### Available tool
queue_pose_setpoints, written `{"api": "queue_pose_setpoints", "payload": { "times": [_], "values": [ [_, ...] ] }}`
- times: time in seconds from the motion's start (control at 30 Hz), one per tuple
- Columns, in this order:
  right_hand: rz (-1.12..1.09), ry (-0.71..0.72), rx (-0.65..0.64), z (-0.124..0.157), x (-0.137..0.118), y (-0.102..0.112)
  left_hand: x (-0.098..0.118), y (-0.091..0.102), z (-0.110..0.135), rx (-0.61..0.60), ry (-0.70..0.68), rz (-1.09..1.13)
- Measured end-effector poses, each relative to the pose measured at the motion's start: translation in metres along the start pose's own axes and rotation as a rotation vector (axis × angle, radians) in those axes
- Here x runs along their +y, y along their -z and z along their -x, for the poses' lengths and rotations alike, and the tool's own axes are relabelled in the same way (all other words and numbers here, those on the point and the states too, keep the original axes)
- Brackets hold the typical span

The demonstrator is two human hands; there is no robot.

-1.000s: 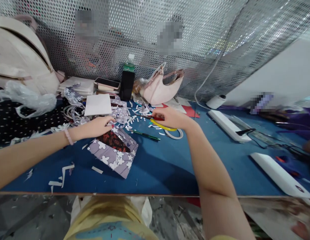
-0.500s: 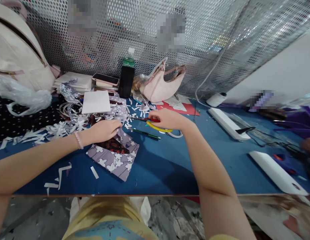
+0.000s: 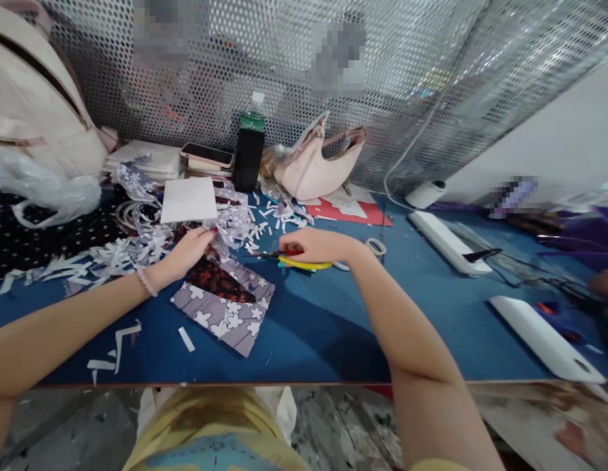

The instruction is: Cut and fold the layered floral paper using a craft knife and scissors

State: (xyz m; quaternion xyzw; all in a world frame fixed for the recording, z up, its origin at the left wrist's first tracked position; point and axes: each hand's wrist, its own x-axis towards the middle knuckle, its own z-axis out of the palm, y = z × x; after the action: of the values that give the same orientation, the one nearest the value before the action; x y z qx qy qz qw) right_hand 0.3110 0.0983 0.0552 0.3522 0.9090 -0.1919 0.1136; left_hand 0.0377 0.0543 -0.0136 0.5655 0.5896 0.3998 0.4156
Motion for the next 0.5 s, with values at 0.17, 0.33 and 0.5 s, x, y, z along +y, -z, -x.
{"api": "queue_pose_setpoints", "payload": {
  "times": [0.17, 0.33, 0.5],
  "values": [
    [-0.026, 0.082, -0.065, -0.005, -0.006, -0.008, -0.003, 0.0, -0.002, -0.064, 0.045, 0.16],
    [0.009, 0.083, -0.107, -0.007, -0.015, -0.013, 0.0, 0.003, 0.0, -0.119, 0.059, 0.203],
    [0.026, 0.073, -0.105, -0.007, -0.019, -0.013, 0.011, 0.009, 0.008, -0.306, 0.026, 0.151]
  ]
}}
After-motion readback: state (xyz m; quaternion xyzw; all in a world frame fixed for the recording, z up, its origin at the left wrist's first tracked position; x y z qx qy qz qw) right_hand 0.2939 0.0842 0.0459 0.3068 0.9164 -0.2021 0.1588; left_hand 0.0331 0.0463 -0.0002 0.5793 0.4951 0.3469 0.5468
